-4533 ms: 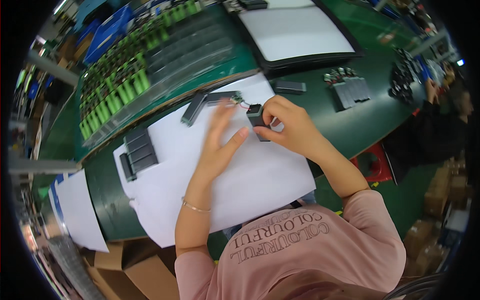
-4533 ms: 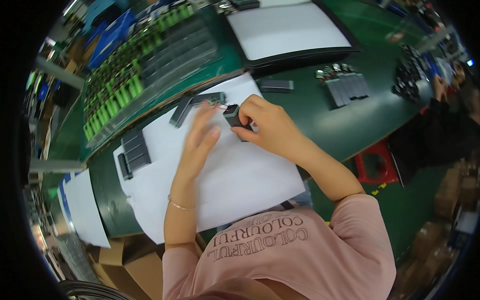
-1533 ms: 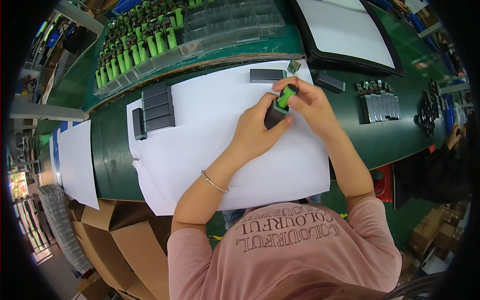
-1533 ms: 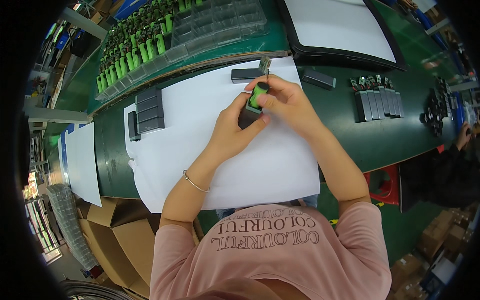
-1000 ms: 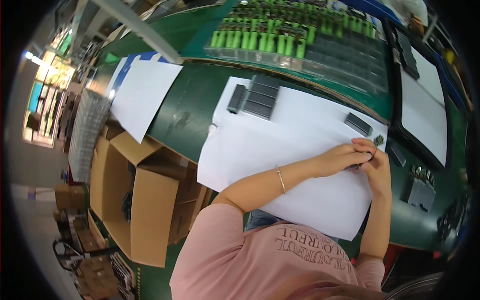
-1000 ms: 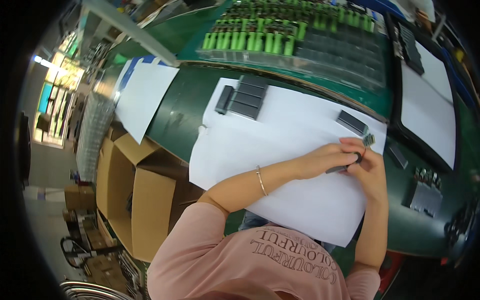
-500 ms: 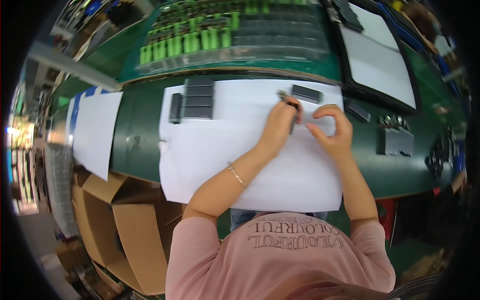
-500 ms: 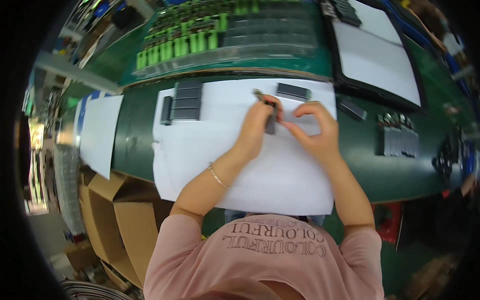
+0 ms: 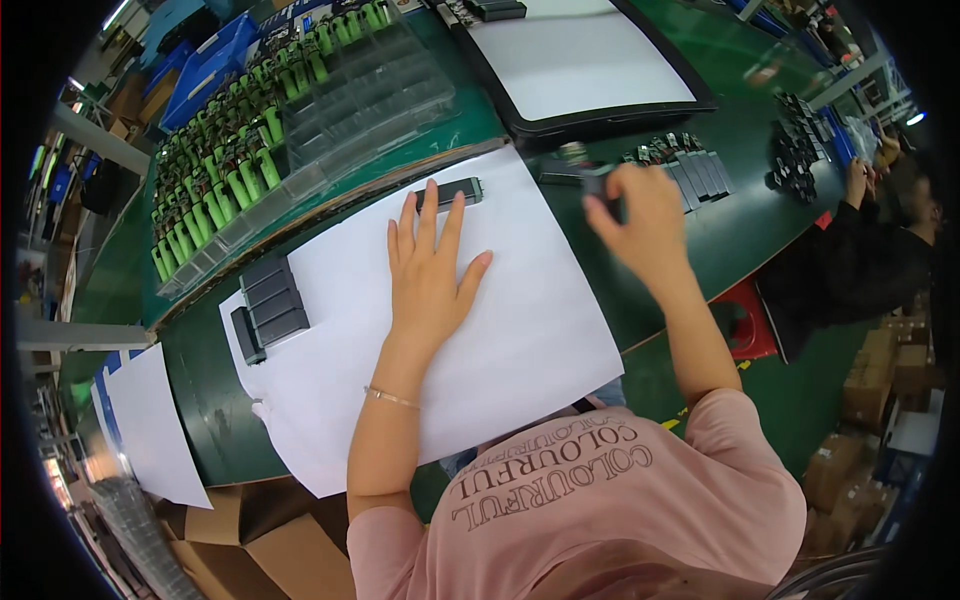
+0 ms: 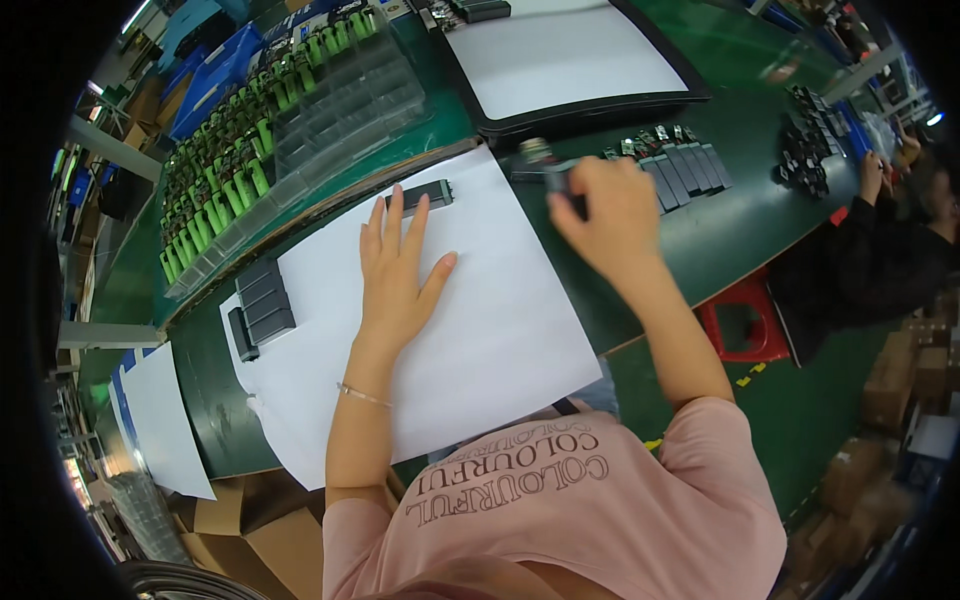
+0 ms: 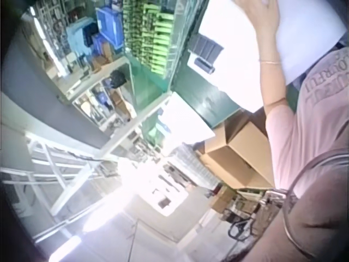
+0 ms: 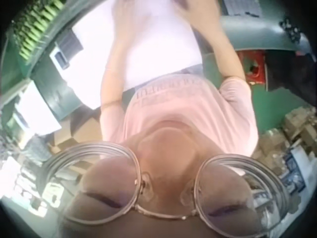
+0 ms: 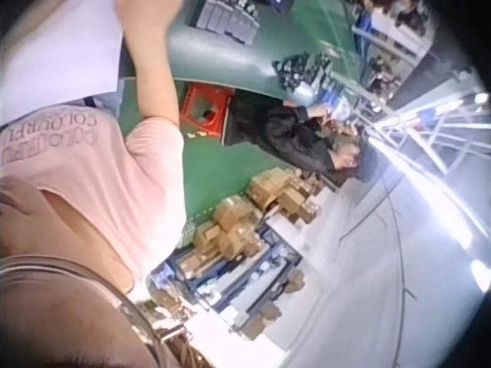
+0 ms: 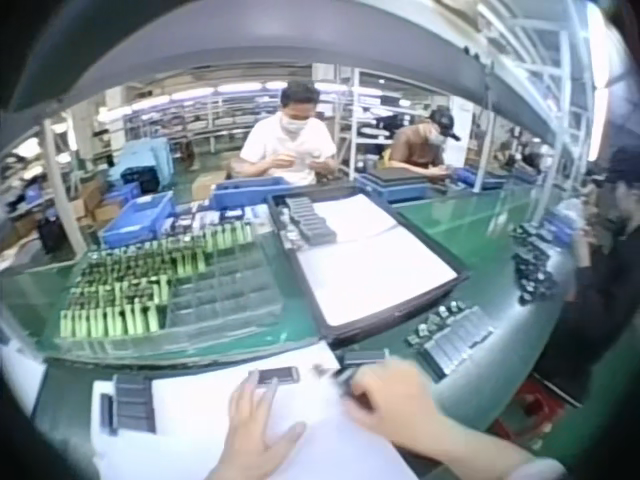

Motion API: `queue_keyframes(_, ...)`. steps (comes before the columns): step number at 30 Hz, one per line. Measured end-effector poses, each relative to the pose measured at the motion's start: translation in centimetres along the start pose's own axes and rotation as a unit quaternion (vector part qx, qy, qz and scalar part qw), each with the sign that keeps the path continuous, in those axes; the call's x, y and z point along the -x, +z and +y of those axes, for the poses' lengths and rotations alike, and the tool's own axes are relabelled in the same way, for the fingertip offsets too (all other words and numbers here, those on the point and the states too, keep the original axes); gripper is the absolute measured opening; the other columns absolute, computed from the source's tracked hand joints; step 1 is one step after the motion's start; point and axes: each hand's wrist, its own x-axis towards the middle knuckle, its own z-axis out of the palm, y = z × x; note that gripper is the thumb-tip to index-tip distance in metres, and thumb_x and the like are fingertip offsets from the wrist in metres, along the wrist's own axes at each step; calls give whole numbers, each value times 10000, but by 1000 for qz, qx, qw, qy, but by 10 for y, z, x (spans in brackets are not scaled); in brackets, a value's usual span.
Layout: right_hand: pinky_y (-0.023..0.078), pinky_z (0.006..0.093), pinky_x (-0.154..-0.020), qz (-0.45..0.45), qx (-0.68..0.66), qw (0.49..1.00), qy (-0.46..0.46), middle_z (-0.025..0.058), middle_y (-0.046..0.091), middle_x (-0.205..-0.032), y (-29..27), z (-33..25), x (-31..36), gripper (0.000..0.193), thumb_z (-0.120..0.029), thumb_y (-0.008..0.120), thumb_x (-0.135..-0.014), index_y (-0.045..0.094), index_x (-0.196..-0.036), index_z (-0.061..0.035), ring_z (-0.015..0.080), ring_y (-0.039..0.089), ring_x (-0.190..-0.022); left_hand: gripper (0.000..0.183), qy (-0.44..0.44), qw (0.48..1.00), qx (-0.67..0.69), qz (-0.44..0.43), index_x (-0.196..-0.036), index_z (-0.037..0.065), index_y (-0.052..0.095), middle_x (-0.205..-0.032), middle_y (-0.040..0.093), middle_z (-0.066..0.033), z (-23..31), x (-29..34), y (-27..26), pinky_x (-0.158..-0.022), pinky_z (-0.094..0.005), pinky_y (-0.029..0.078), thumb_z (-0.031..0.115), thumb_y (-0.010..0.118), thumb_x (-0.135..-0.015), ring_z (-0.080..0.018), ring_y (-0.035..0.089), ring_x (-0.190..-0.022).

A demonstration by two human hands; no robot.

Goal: Assembling small electronic modules by placing components into plastic housings and securing them.

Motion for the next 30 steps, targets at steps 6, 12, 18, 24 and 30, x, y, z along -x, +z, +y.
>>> queue_keyframes(6,358,390,-710,6,91,993,79,36,520,-733,2,50,28,245,-177,716,-708,488,-763,-106,267,493,-791,561,-10,994,-88,-69,-1376,109,433,-1479,302,-148,-2,-2,7,-1109,-549,70,376,552,-897,-353,201,-1381)
queue_keyframes(12,378,387,-738,54,98,991,79,64,519,-869,13,53,40,229,-153,717,-711,515,-801,-93,281,485,-855,594,-23,994,-94,-58,-1346,86,446,-1375,404,-138,2,-3,2,-1088,-579,60,349,626,-844,-327,301,-1306)
queue_keyframes(18,384,402,-787,77,92,988,92,91,532,-986,19,63,44,246,-152,723,-716,525,-847,-87,310,484,-929,620,-26,989,-135,-51,-1339,76,447,-1403,358,-132,3,-7,10,-1084,-585,74,331,662,-816,-322,294,-1306)
queue_keyframes(24,383,409,-831,93,58,990,84,97,545,-1055,19,65,38,256,-147,738,-728,533,-867,-82,318,490,-974,626,-5,988,-153,-32,-1348,58,429,-1438,350,-142,4,-21,2,-1102,-561,97,315,654,-823,-329,264,-1352)
queue_keyframes(30,374,399,-859,97,1,995,12,99,559,-1084,11,37,11,222,-120,734,-734,554,-856,-75,306,497,-1018,391,-4,984,-144,-106,-1154,76,508,-1088,607,-106,-18,-41,4,-1067,-497,248,168,656,-804,-304,541,-1045)
